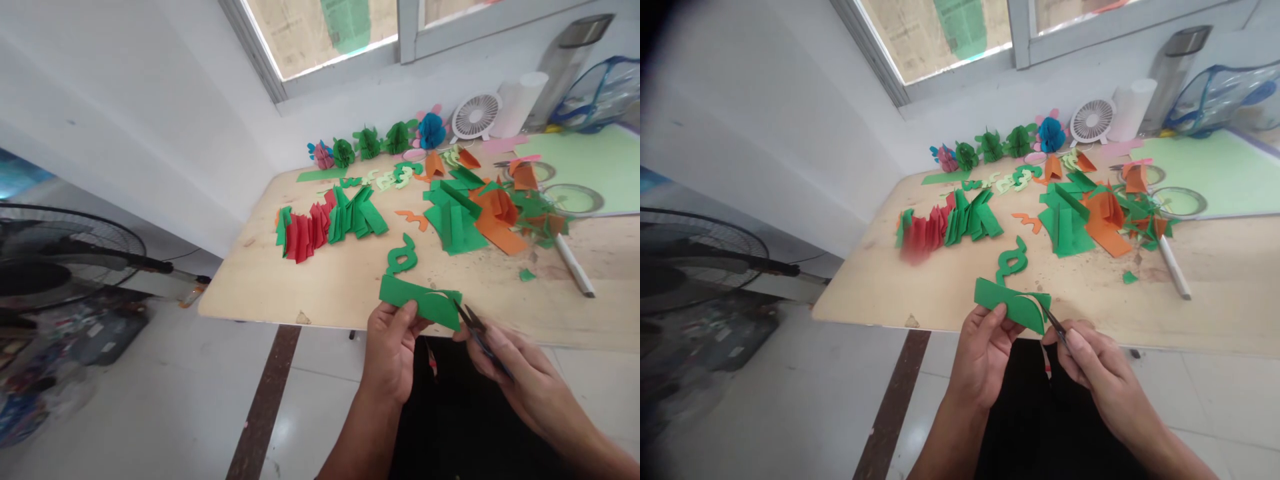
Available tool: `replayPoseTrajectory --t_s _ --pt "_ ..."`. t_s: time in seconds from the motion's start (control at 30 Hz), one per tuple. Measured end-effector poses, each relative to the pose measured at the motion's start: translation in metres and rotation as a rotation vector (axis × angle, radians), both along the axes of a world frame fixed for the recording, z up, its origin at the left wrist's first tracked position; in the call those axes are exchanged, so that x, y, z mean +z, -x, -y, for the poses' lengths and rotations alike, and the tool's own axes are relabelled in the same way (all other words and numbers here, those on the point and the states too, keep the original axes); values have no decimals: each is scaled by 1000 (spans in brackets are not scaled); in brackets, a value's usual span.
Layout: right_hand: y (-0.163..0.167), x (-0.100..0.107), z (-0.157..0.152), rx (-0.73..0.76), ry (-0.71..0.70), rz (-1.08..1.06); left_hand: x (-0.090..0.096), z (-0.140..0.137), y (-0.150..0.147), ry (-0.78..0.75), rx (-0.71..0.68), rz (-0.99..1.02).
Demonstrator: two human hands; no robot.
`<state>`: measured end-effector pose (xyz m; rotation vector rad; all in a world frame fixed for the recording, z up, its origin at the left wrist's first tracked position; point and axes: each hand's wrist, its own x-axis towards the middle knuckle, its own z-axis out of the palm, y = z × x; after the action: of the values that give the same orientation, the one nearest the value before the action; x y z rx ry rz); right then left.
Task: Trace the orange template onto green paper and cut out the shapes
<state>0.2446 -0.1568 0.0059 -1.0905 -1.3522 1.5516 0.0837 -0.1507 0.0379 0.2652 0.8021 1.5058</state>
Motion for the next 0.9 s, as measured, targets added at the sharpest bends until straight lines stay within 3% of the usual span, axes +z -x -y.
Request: replayPoseTrajectory --t_s 0.37,0.9 --pt "9 1 -8 54 -26 171 2 3 -9 39 -63 54" --pt "10 6 -13 72 -86 245 1 8 -14 51 82 -111"
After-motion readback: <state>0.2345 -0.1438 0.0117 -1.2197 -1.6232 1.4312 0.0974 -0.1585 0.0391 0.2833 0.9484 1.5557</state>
